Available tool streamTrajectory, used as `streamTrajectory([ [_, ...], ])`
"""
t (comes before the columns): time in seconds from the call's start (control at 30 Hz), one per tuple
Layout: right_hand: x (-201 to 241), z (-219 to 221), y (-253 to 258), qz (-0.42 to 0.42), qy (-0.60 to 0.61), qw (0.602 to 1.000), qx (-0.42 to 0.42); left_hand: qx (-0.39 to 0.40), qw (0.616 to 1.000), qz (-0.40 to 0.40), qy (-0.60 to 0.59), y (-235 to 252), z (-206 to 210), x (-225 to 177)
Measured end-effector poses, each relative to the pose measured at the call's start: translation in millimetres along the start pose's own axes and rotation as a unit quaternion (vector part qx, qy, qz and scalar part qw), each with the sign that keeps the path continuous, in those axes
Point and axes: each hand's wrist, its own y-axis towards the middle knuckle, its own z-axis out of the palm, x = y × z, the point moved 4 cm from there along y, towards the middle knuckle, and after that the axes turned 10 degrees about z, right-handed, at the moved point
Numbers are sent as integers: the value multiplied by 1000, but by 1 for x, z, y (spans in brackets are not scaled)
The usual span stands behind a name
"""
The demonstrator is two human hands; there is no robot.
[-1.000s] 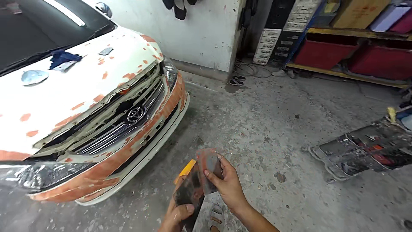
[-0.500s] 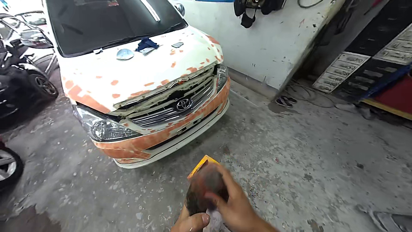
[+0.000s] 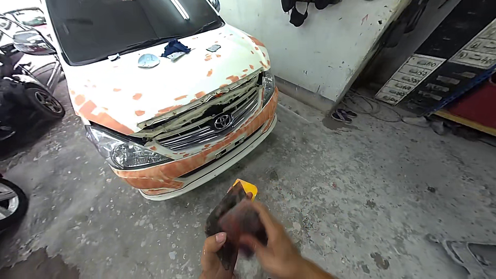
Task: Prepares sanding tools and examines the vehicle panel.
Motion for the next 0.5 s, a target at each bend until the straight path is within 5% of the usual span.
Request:
streamTrajectory([
  [0.1,-14,-11,15,41,-15,997,-69,-11,1000,-2,-20,0,-1,7],
  [0.23,15,-3,3,-19,26,999,29,21,999,-27,13,7,14,4],
  [0.33,-9,-21,20,30,38,996,-75,2,989,-90,119,-4,21,9],
  [0.5,18,-16,7,-25,106,994,-1,84,963,-96,239,11,21,16],
])
